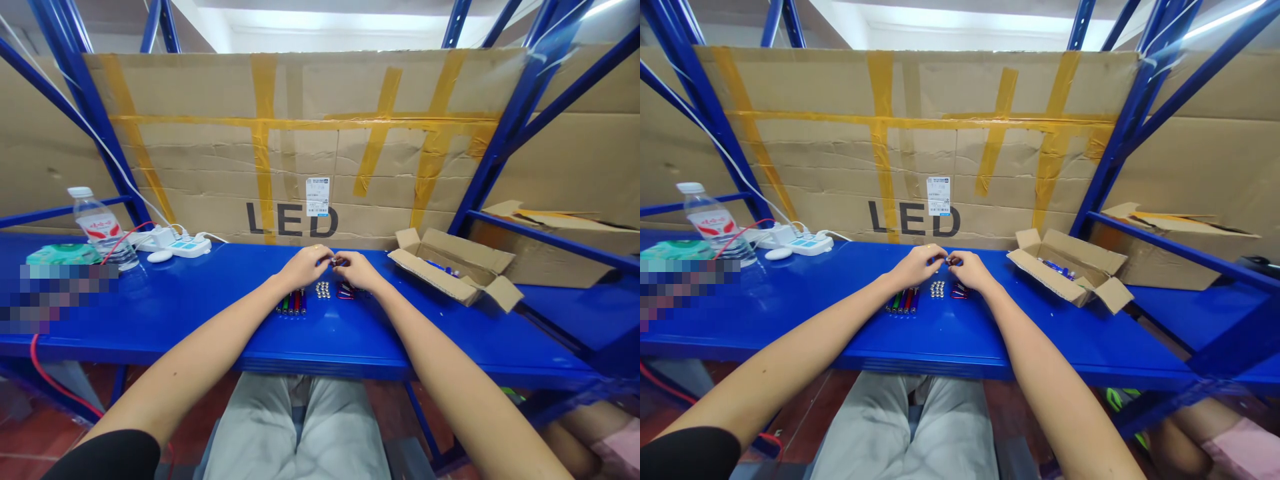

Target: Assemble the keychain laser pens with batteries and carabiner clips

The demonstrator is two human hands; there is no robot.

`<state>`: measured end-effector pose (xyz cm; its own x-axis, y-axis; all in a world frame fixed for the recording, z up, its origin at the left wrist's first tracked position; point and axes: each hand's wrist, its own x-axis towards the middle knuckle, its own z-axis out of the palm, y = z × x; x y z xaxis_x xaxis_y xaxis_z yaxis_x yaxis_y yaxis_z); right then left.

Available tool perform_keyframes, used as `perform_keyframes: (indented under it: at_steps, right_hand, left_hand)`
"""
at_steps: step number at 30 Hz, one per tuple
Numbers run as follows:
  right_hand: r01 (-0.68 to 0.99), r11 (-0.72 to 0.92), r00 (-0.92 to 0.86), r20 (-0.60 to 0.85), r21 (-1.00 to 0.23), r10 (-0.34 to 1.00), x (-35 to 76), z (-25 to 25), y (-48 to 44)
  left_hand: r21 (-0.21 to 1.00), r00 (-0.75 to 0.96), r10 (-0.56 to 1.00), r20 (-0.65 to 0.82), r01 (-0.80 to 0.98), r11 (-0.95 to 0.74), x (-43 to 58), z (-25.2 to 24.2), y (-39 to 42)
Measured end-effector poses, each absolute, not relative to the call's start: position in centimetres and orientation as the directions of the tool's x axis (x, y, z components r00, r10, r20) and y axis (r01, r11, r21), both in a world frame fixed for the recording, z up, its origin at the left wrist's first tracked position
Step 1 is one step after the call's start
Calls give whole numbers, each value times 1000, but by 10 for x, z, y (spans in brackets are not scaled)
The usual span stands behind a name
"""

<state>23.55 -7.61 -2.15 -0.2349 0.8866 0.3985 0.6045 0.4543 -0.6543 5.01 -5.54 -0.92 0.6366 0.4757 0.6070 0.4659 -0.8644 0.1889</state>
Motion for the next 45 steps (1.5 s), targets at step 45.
perform_keyframes:
  at_steps: [45]
  right_hand:
    - [669, 470, -253, 418, -576, 872, 235, -22, -80]
  left_hand:
    - [333, 696, 717, -41, 686, -647, 7, 11, -42]
